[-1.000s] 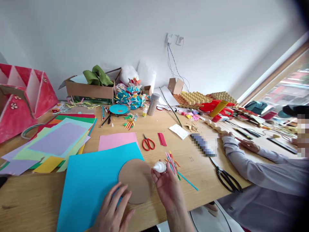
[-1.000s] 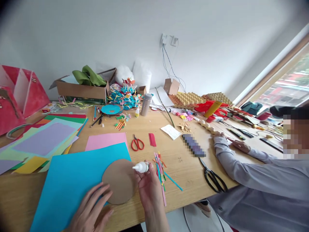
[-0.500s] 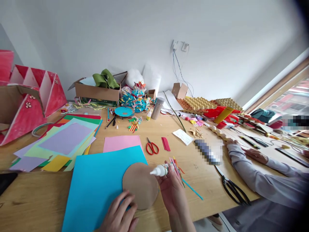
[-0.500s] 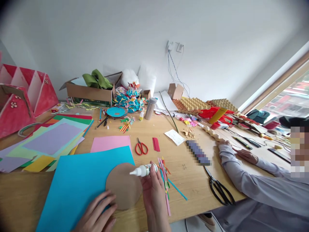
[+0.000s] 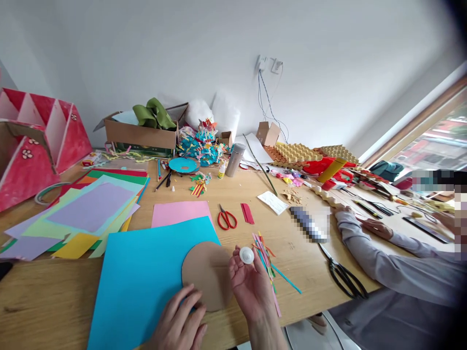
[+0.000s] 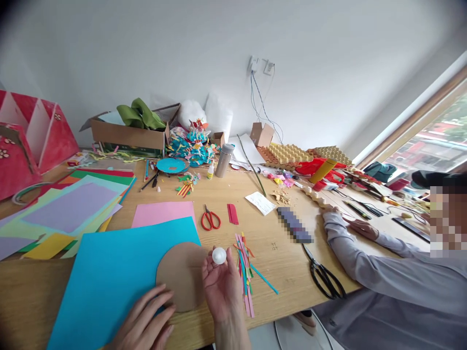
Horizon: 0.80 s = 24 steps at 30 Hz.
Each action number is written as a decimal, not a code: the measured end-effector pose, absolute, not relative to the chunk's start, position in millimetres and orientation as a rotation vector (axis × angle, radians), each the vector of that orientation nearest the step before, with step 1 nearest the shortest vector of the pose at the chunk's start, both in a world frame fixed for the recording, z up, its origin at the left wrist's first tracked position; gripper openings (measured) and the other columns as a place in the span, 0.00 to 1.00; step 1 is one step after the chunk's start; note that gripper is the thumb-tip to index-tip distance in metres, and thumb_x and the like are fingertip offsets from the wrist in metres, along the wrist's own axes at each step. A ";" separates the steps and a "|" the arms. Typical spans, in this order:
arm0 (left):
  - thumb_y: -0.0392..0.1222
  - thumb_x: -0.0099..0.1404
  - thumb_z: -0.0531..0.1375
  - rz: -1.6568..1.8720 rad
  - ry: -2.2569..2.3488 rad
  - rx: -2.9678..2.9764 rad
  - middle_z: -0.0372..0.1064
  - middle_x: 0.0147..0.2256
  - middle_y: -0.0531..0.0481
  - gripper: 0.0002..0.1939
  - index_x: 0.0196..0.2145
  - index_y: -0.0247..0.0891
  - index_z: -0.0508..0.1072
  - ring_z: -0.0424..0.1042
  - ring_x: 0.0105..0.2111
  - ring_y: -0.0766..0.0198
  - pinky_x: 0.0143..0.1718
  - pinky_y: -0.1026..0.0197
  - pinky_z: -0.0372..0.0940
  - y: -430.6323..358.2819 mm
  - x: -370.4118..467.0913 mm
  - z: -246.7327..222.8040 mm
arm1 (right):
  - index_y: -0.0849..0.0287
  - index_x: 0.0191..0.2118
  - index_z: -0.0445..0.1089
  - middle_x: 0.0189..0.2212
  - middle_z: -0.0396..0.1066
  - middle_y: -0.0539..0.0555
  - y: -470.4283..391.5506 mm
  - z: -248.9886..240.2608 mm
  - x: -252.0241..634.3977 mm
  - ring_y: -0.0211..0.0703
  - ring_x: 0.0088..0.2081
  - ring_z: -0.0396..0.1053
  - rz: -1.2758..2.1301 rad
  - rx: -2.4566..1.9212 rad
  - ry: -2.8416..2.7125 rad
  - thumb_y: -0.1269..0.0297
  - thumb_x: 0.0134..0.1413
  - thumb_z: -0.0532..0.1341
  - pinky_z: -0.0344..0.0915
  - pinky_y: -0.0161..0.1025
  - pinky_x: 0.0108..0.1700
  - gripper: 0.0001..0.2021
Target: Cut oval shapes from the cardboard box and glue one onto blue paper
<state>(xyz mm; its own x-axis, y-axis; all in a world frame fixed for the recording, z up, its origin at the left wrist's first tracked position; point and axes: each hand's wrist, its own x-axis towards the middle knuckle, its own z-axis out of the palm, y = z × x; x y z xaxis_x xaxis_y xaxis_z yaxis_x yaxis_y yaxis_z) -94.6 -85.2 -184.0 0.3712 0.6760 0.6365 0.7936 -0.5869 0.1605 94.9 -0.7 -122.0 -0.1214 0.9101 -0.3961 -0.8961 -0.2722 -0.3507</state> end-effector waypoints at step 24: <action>0.34 0.63 0.56 -1.010 -1.285 -2.404 0.75 0.44 0.47 0.09 0.39 0.41 0.75 0.73 0.48 0.57 0.47 0.61 0.72 -81.4 -89.8 -192.9 | 0.53 0.45 0.72 0.34 0.74 0.47 -5.2 -128.1 104.8 0.37 0.36 0.71 1.125 -0.988 -0.600 0.58 0.42 0.73 0.68 0.36 0.41 0.22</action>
<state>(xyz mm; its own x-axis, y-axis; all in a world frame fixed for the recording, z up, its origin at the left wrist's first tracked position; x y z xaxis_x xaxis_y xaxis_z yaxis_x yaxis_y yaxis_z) -89.8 -81.4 -192.9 0.3763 0.6406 0.6694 0.8018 -0.5871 0.1111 104.8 -5.2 -128.1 0.3491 0.9342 -0.0735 -0.4592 0.1022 -0.8824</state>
